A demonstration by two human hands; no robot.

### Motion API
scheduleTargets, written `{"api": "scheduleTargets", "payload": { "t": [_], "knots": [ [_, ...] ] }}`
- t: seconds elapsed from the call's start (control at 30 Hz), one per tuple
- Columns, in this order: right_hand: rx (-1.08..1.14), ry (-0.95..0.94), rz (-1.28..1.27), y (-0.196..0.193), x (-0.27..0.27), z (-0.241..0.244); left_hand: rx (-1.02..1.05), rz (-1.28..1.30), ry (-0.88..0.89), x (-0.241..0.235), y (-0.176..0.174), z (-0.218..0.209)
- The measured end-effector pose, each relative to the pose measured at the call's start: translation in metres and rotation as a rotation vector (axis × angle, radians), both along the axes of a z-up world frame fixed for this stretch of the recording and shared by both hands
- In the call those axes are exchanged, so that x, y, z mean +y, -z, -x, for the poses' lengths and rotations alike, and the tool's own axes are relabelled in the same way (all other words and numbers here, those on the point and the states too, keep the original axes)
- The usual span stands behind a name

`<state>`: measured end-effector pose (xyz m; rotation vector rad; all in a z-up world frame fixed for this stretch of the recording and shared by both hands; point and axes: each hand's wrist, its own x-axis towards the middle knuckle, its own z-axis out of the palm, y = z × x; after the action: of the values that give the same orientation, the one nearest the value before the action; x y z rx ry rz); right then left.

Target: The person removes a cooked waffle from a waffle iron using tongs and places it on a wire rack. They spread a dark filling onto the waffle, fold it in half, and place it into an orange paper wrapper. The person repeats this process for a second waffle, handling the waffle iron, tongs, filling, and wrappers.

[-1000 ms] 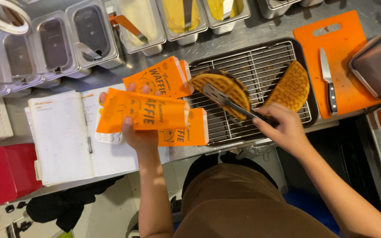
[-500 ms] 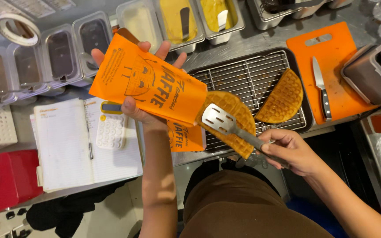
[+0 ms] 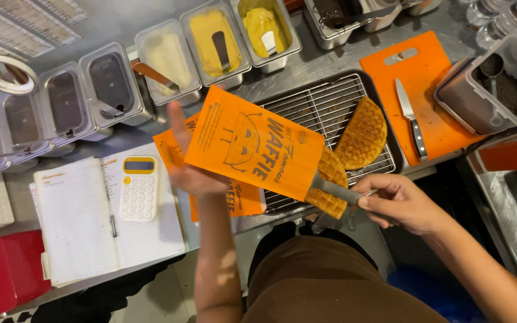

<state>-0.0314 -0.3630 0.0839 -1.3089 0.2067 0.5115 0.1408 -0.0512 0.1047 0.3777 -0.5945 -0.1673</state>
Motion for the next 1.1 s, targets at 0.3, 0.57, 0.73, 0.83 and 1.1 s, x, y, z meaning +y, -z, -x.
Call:
{"api": "scheduleTargets", "payload": {
  "t": [0.3, 0.57, 0.73, 0.83, 1.1],
  "knots": [
    [-0.141, -0.283, 0.429, -0.046, -0.029, -0.054, -0.067, -1.062, 0.039, 0.031, 0.065, 0.004],
    [-0.33, -0.706, 0.916, -0.119, -0.012, -0.14, 0.294, -0.67, 0.116, 0.007, 0.124, 0.019],
    [-0.289, -0.814, 1.316, -0.171, -0.009, -0.17, 0.484, -0.4, 0.084, -0.012, 0.139, 0.019],
    [-0.254, -0.662, 1.467, -0.195, -0.045, -0.168, 0.525, -0.249, 0.023, -0.003, 0.133, 0.007],
    [-0.402, 0.052, 0.837, -0.111, -0.112, -0.061, 0.51, -0.042, -0.174, 0.022, 0.077, -0.084]
  ]
}}
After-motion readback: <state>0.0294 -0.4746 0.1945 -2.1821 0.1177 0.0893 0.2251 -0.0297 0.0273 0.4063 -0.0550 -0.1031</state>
